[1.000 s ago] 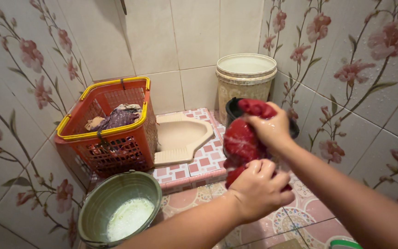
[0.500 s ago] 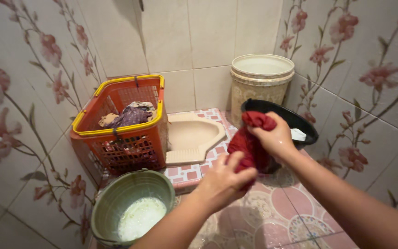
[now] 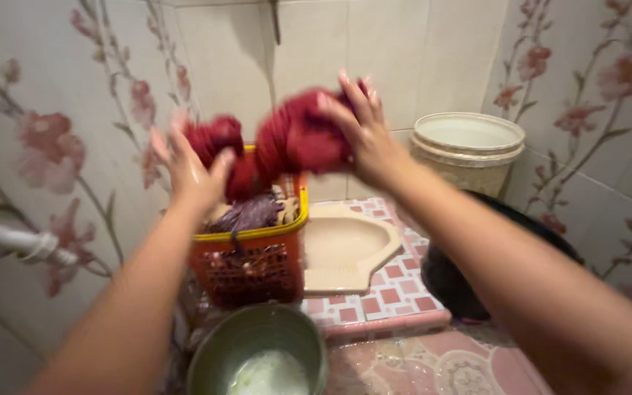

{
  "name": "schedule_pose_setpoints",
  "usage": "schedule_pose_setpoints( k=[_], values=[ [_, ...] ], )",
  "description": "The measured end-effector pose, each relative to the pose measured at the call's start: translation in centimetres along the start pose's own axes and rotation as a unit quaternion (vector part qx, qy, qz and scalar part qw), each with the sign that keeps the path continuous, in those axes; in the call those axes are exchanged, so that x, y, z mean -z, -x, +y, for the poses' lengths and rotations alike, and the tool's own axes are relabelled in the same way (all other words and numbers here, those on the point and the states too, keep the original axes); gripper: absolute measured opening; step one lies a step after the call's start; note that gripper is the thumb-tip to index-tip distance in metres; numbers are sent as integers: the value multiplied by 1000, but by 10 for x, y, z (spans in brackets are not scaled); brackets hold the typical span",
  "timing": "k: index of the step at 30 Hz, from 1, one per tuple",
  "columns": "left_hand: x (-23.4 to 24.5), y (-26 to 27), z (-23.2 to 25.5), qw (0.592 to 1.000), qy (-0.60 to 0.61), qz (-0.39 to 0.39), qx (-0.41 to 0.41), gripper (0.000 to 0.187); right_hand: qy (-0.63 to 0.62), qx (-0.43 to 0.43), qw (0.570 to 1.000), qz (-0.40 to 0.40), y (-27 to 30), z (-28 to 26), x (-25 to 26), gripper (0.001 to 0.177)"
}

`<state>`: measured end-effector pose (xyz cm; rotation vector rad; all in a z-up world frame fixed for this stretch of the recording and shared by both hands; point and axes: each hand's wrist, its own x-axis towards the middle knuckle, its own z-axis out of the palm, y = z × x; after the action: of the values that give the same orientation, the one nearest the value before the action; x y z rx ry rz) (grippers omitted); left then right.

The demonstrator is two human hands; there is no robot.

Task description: The person hand-washes several garments, including a purple dress, a red cloth, and a dark garment, using a brush and soapy water. They scrub each item on a tiled floor, rinse them, wring out the water, and place them into a laundry basket.

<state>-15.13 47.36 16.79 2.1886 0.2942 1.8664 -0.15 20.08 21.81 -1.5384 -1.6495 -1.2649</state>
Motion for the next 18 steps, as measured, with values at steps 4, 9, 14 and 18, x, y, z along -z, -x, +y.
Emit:
schedule_pose_setpoints(
  k=[4,9,14,18],
  values=[
    [-32,-54,-37,948,100,-171,249,58,94,-188,910,-357,-50,13,-30,123],
    [-70,13,-18,889,106,-402,191,36,45,-126,897,-422,-10,-23,-7,80],
    [-95,87,53,854,127,-457,213,26,42,-127,863,-487,46,-34,53,60],
    [-105,122,148,836,207,-497,108,24,66,-138,828,-539,77,-37,136,57]
  ],
)
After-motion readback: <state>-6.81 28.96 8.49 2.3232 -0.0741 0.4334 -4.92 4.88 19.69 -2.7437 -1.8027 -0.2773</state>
